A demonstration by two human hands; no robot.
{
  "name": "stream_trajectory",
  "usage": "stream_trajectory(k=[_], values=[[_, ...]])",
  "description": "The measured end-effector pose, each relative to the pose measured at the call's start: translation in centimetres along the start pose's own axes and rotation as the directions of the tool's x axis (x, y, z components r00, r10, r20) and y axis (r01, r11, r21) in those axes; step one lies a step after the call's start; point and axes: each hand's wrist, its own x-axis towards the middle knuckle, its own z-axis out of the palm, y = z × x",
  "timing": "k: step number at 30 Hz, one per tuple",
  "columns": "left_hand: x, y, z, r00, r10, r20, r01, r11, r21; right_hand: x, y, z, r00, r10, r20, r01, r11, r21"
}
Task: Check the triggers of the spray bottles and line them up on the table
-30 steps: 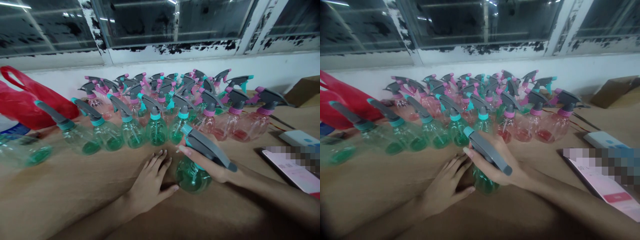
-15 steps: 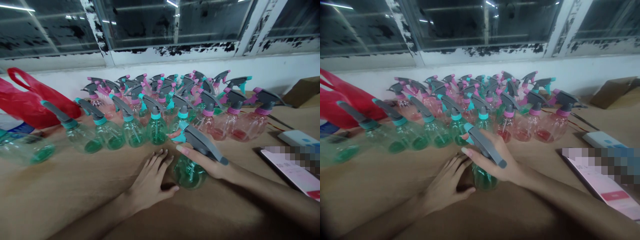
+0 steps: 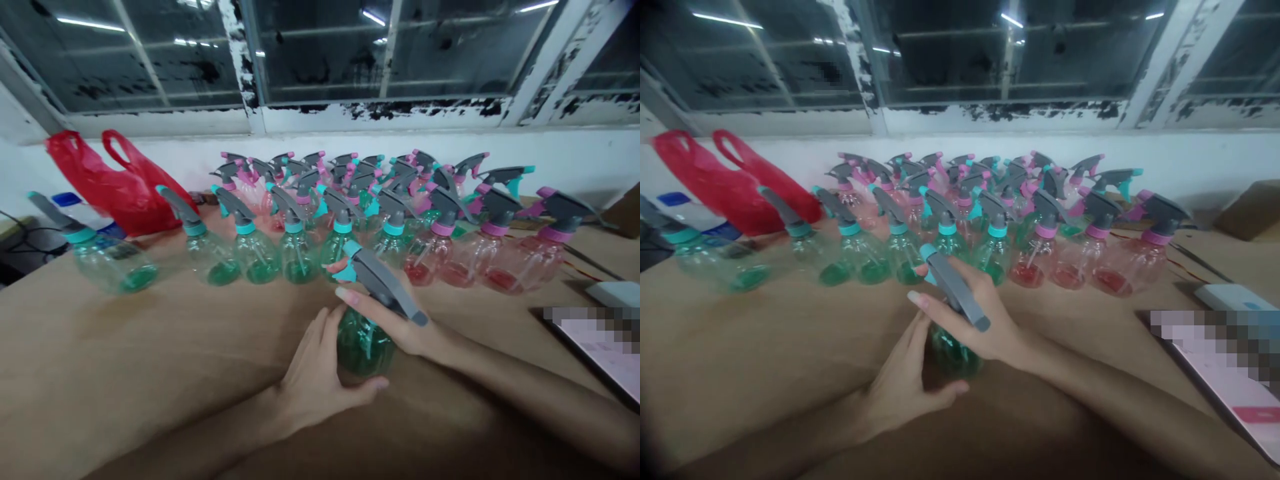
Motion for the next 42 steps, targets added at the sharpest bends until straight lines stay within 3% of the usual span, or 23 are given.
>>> stream_trajectory(k=[4, 10, 12, 15, 17, 19, 20, 23, 27, 33, 37, 42], values=[[-2.6, -0.3, -2.2, 0.992, -0.078, -0.103, 0.075, 0.997, -0.025, 0.9, -1.8, 4.2, 0.998, -0.026, 0.049, 0.023, 0.997, 0.071], [-7.0, -1.2, -7.0, 0.962, -0.141, -0.236, 0.188, 0.963, 0.191, 2.5, -3.7, 9.8, 0.975, -0.090, 0.205, 0.067, 0.991, 0.114], [-8.4, -1.6, -8.6, 0.956, -0.151, -0.250, 0.209, 0.952, 0.226, 3.4, -4.1, 11.0, 0.938, -0.133, 0.321, 0.112, 0.990, 0.083], [-10.1, -2.3, -10.9, 0.947, -0.208, -0.244, 0.269, 0.930, 0.249, 5.1, -4.7, 11.9, 0.839, -0.184, 0.512, 0.238, 0.970, -0.042], [-11.0, -3.3, -12.4, 0.915, -0.273, -0.298, 0.348, 0.907, 0.239, 6.5, -5.3, 11.9, 0.778, -0.148, 0.611, 0.290, 0.947, -0.139], [-11.6, -4.7, -13.8, 0.879, -0.291, -0.379, 0.400, 0.882, 0.249, 8.0, -6.1, 11.6, 0.750, -0.140, 0.647, 0.353, 0.911, -0.212], [-11.8, -5.5, -14.5, 0.868, -0.283, -0.407, 0.409, 0.873, 0.265, 8.8, -6.4, 11.6, 0.755, -0.149, 0.639, 0.385, 0.889, -0.248], [-11.7, -8.3, -16.7, 0.843, -0.230, -0.486, 0.418, 0.849, 0.323, 11.2, -7.0, 11.7, 0.848, -0.256, 0.464, 0.451, 0.808, -0.379], [-10.5, -11.4, -19.1, 0.796, -0.255, -0.550, 0.513, 0.766, 0.388, 14.7, -6.7, 13.2, 0.862, -0.422, 0.282, 0.505, 0.654, -0.564], [-8.2, -13.5, -21.5, 0.781, -0.295, -0.550, 0.600, 0.600, 0.530, 18.8, -4.8, 16.2, 0.916, -0.296, 0.272, 0.388, 0.475, -0.790], [-6.8, -14.2, -22.6, 0.798, -0.299, -0.524, 0.596, 0.520, 0.611, 19.5, -4.1, 17.5, 0.917, -0.285, 0.280, 0.385, 0.444, -0.809], [-5.8, -15.2, -23.2, 0.820, -0.300, -0.487, 0.571, 0.495, 0.655, 19.6, -3.6, 18.1, 0.916, -0.275, 0.293, 0.391, 0.441, -0.808]])
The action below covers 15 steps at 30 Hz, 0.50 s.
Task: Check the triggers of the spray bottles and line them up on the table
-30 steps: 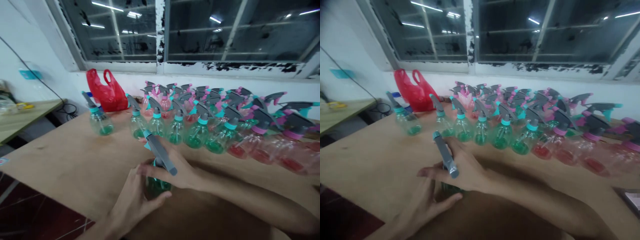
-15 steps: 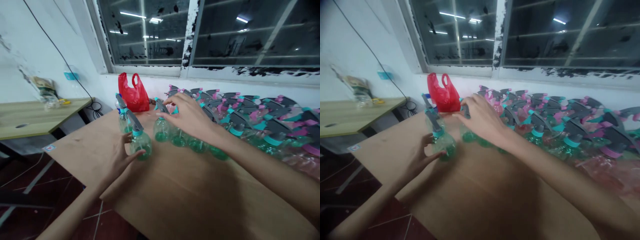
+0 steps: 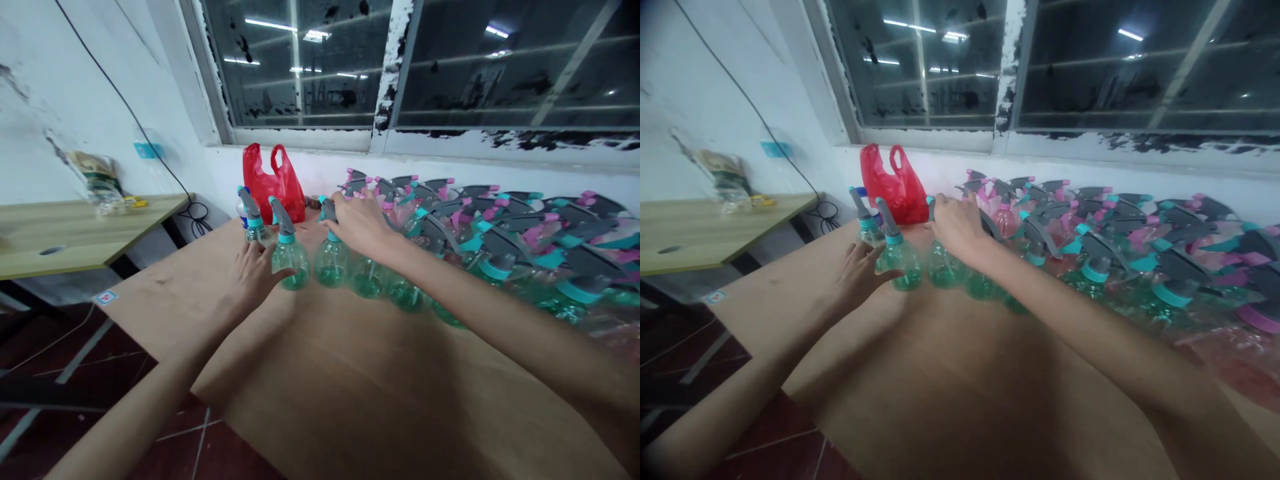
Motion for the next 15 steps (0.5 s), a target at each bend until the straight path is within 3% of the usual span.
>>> stream_trajectory(k=[6, 15], values=[[0.9, 0.0, 0.9, 0.999, 0.042, 0.016, -0.042, 0.999, -0.001, 0.0, 0.5, 0.5, 0.999, -0.042, 0.008, 0.041, 0.999, 0.021], [1.9, 0.0, 0.9, 0.998, 0.002, 0.066, 0.002, 0.999, -0.054, -0.1, 0.5, 0.2, 0.991, -0.134, 0.002, 0.134, 0.990, -0.038]])
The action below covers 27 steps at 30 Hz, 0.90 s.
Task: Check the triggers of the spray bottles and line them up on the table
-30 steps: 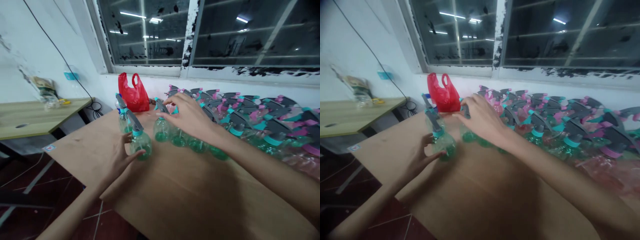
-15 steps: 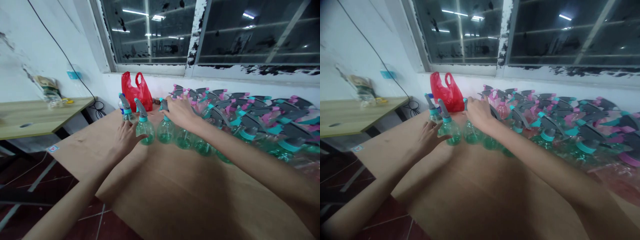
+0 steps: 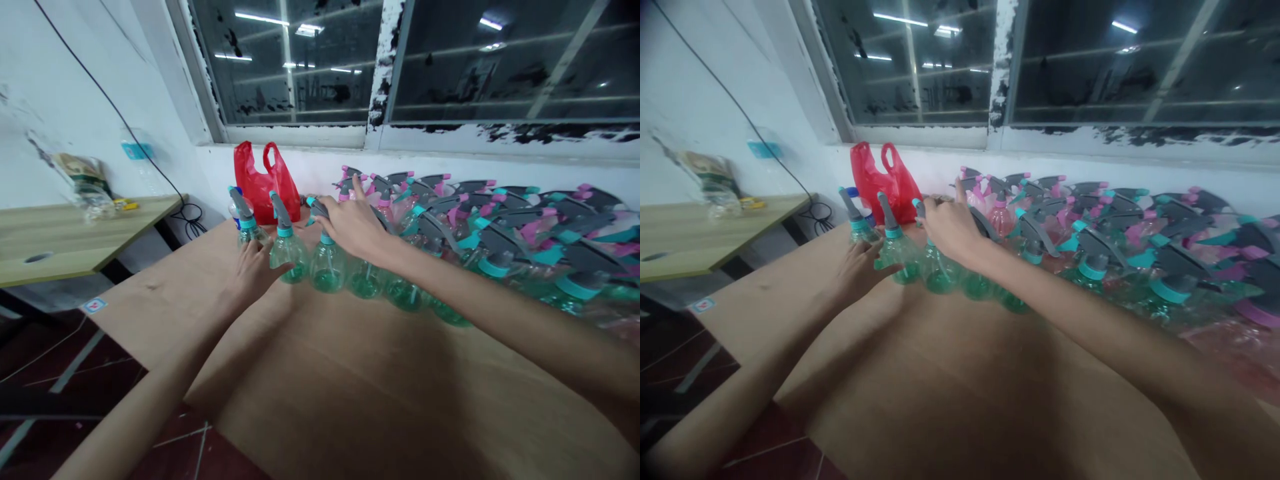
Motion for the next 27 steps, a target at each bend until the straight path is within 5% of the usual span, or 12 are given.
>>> stream_trajectory(k=[12, 18, 23, 27], values=[[-0.5, 0.0, 1.4, 0.997, -0.078, -0.003, 0.077, 0.993, -0.086, -2.4, -1.3, -1.2, 0.998, -0.007, -0.064, 0.012, 0.996, 0.090], [-1.6, 0.7, 0.5, 0.993, -0.116, -0.025, 0.112, 0.983, -0.143, -5.7, -1.9, -3.1, 0.997, -0.006, -0.071, 0.014, 0.993, 0.115], [-5.5, 4.0, -1.4, 0.997, -0.076, -0.024, 0.068, 0.966, -0.249, -9.6, -1.5, -5.0, 0.988, -0.031, -0.153, 0.048, 0.993, 0.110], [-9.6, 9.0, -2.7, 0.977, 0.172, 0.126, -0.094, 0.878, -0.470, -12.8, -0.8, -6.6, 0.987, -0.005, -0.160, 0.025, 0.992, 0.125]])
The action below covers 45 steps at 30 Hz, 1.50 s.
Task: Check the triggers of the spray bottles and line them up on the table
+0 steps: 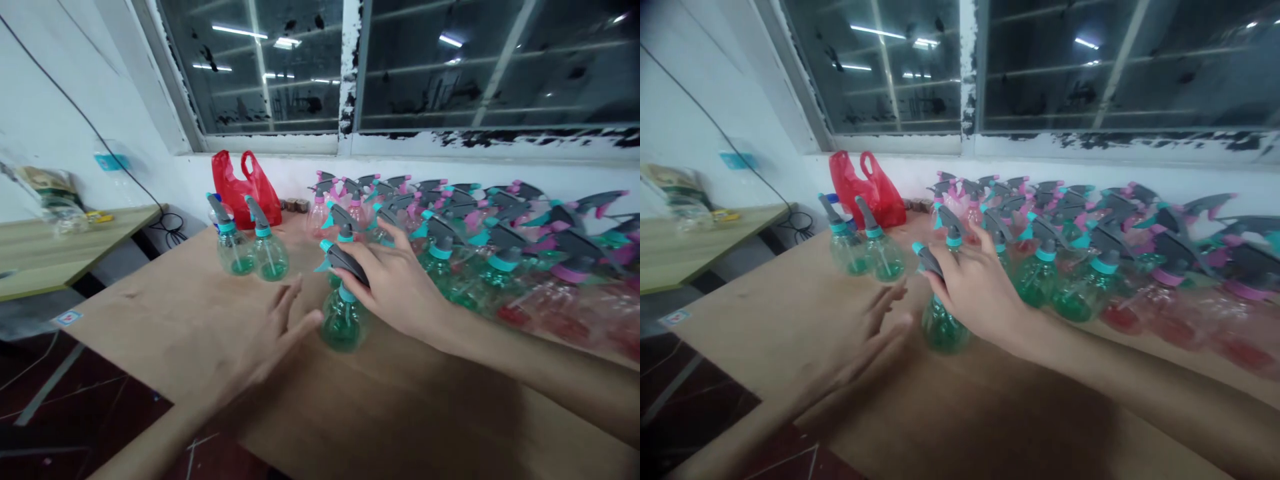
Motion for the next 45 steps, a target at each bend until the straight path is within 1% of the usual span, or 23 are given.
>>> stream_trajectory(k=[2, 4, 6, 7, 9, 10, 11, 12, 14, 15, 17, 20, 22, 24, 25, 27, 32, 34, 35, 38, 40, 42, 45], values=[[-0.9, 2.7, 1.4, 0.994, 0.065, 0.092, -0.059, 0.996, -0.066, -1.3, 0.3, -1.1, 1.000, 0.025, 0.000, -0.025, 1.000, 0.003], [-1.2, 5.0, 3.1, 0.979, 0.108, 0.172, -0.084, 0.986, -0.144, -2.6, 0.6, -2.4, 0.998, 0.059, 0.010, -0.059, 0.998, 0.011], [-1.1, 6.9, 4.9, 0.972, 0.161, 0.171, -0.119, 0.965, -0.234, -4.0, 1.0, -3.9, 0.992, 0.118, 0.039, -0.120, 0.992, 0.045], [-1.0, 7.6, 5.9, 0.968, 0.182, 0.171, -0.133, 0.954, -0.267, -4.9, 1.3, -4.6, 0.983, 0.173, 0.066, -0.178, 0.981, 0.081], [-0.8, 9.0, 7.5, 0.960, 0.216, 0.180, -0.155, 0.940, -0.303, -6.8, 2.1, -6.2, 0.940, 0.304, 0.153, -0.330, 0.924, 0.196], [-0.7, 9.6, 8.2, 0.954, 0.233, 0.189, -0.166, 0.935, -0.314, -7.9, 2.7, -6.9, 0.910, 0.358, 0.211, -0.406, 0.874, 0.266], [-0.5, 10.1, 8.8, 0.947, 0.251, 0.200, -0.177, 0.928, -0.328, -9.0, 3.3, -7.4, 0.885, 0.381, 0.268, -0.457, 0.820, 0.344], [-0.4, 10.6, 9.3, 0.939, 0.273, 0.209, -0.190, 0.919, -0.347, -10.1, 4.0, -7.8, 0.878, 0.368, 0.307, -0.472, 0.773, 0.424], [-0.1, 11.6, 10.3, 0.922, 0.317, 0.221, -0.212, 0.894, -0.395, -12.4, 5.4, -8.0, 0.882, 0.303, 0.360, -0.466, 0.670, 0.577], [0.1, 12.1, 10.7, 0.914, 0.338, 0.225, -0.223, 0.881, -0.417, -13.3, 6.1, -7.8, 0.887, 0.288, 0.361, -0.460, 0.613, 0.642], [0.4, 13.1, 11.7, 0.899, 0.374, 0.225, -0.248, 0.862, -0.442, -14.8, 7.0, -7.4, 0.896, 0.311, 0.317, -0.440, 0.534, 0.722], [0.8, 14.5, 13.3, 0.876, 0.426, 0.225, -0.304, 0.851, -0.427, -15.5, 7.6, -7.0, 0.897, 0.387, 0.213, -0.396, 0.491, 0.776], [1.1, 15.3, 14.2, 0.861, 0.454, 0.228, -0.339, 0.848, -0.407, -15.2, 7.7, -7.3, 0.876, 0.408, 0.256, -0.428, 0.416, 0.802], [1.3, 16.0, 14.8, 0.853, 0.469, 0.228, -0.359, 0.846, -0.394, -14.8, 7.7, -7.8, 0.850, 0.440, 0.291, -0.464, 0.361, 0.809], [1.5, 16.3, 15.0, 0.852, 0.472, 0.227, -0.365, 0.846, -0.389, -14.7, 7.7, -8.0, 0.842, 0.455, 0.291, -0.468, 0.347, 0.813], [1.7, 16.5, 15.3, 0.849, 0.481, 0.220, -0.379, 0.843, -0.382, -14.6, 7.8, -8.3, 0.833, 0.486, 0.263, -0.462, 0.350, 0.815], [2.1, 16.5, 15.4, 0.837, 0.502, 0.215, -0.406, 0.835, -0.370, -15.1, 8.0, -7.9, 0.816, 0.539, 0.208, -0.467, 0.401, 0.788], [2.4, 16.3, 15.2, 0.825, 0.518, 0.229, -0.427, 0.834, -0.349, -15.1, 8.0, -7.6, 0.812, 0.551, 0.196, -0.473, 0.423, 0.773], [2.6, 16.2, 15.1, 0.813, 0.527, 0.248, -0.439, 0.834, -0.333, -15.1, 8.1, -7.5, 0.812, 0.550, 0.194, -0.476, 0.433, 0.766], [3.3, 15.2, 14.7, 0.767, 0.533, 0.358, -0.472, 0.846, -0.249, -15.1, 8.2, -7.2, 0.813, 0.545, 0.202, -0.484, 0.441, 0.756], [3.7, 14.2, 14.5, 0.750, 0.514, 0.417, -0.492, 0.854, -0.167, -15.1, 8.3, -7.2, 0.806, 0.555, 0.208, -0.496, 0.440, 0.748], [3.9, 13.1, 14.4, 0.740, 0.506, 0.443, -0.516, 0.850, -0.109, -15.2, 8.3, -7.2, 0.800, 0.563, 0.207, -0.506, 0.447, 0.738], [3.9, 12.0, 14.5, 0.724, 0.511, 0.463, -0.540, 0.838, -0.080, -15.3, 8.2, -7.2, 0.797, 0.559, 0.228, -0.528, 0.463, 0.712]])
